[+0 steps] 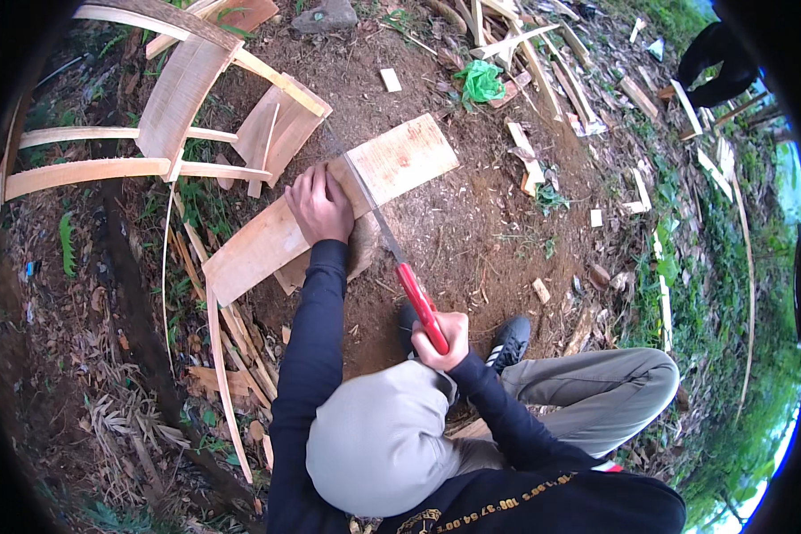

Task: The person uses a red hand saw to cut a rectangular piece of wood into smaller sections. They then pick up the cut pieces, inspect the edges, and place them on a wooden frame structure nearby. The person repeats the cutting process on another piece of wood.

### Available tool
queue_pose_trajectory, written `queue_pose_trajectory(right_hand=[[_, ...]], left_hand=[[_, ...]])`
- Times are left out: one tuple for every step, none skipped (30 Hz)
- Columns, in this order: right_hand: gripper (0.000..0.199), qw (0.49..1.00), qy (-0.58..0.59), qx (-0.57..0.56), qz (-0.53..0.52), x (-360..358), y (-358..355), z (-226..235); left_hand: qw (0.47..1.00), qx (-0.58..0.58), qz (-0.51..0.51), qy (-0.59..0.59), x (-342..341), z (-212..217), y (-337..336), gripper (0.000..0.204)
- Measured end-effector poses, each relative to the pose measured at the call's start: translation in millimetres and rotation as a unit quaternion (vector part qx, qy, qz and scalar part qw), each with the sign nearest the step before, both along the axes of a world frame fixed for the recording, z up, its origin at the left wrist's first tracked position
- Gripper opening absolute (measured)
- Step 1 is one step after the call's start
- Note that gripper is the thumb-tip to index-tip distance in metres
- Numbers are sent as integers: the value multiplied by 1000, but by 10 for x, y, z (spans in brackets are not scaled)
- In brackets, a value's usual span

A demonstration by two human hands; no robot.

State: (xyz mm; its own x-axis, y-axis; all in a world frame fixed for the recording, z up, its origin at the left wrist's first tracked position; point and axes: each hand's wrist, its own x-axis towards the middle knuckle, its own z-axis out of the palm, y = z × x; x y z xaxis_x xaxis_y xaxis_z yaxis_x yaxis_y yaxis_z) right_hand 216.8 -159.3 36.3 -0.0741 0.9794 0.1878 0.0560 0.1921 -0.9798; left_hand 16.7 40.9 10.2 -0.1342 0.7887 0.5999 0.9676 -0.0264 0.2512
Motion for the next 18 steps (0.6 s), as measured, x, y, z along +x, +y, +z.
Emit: queue_pose_trajectory(right_hand=[[17, 1000, 3, 1, -10, -6, -13, 28], [18, 999, -43, 7, -4, -56, 125, -45], [21, 999, -39, -18, 4, -125, 385, 26], [23, 1000, -22, -18, -10, -153, 637, 31], [25, 1000, -2, -18, -21, -172, 766, 45], [26, 1000, -13, -19, 5, -178, 741, 50], [25, 1000, -20, -18, 4, -171, 455, 27], [22, 999, -45, -3, 11, -115, 200, -21], [20, 1000, 8, 9, 17, 30, -5, -63], [19, 1000, 1, -11, 10, 65, -69, -4], [18, 1000, -10, -27, 5, 100, -82, 37], [17, 999, -28, -23, -1, 9, 86, -8], [20, 999, -20, -29, 3, -77, 370, 8], [23, 1000, -15, -21, -9, -90, 629, 50], [25, 1000, -7, -17, -17, -142, 744, 78], [27, 999, -12, -30, -2, -98, 637, 80], [21, 999, -33, -11, -10, -89, 410, -39], [18, 1000, -12, -22, -6, -41, 164, 8]], left_hand=[[1000, 7, -4, -4, 22, 26, 55, 26], [1000, 2, -13, -11, 56, 22, 56, 27], [1000, -2, -23, -15, 63, 24, 31, 27], [998, -1, -40, -42, 123, 42, 55, 27], [998, -4, -40, -42, 125, 42, 73, 27], [999, -6, -33, -40, 28, 18, 70, 26], [999, -8, -25, -38, -52, -17, 46, 26], [1000, 3, -8, -26, -132, -75, 25, 25], [999, -22, -11, -47, -56, 7, 28, 26], [999, -21, -10, -34, 5, 71, 2, 25], [1000, -17, -9, -24, 61, 105, -7, 25], [999, -12, -14, -29, 78, 87, -6, 25], [999, -6, -19, -37, 109, 72, 27, 25], [999, 4, -22, -45, 155, 72, 69, 24], [998, -4, -24, -51, 116, 39, 48, 25], [998, -11, -26, -58, 92, 0, 21, 25], [998, -10, -22, -61, 10, -6, 46, 25], [998, -19, 4, -59, -38, -3, 17, 26]])
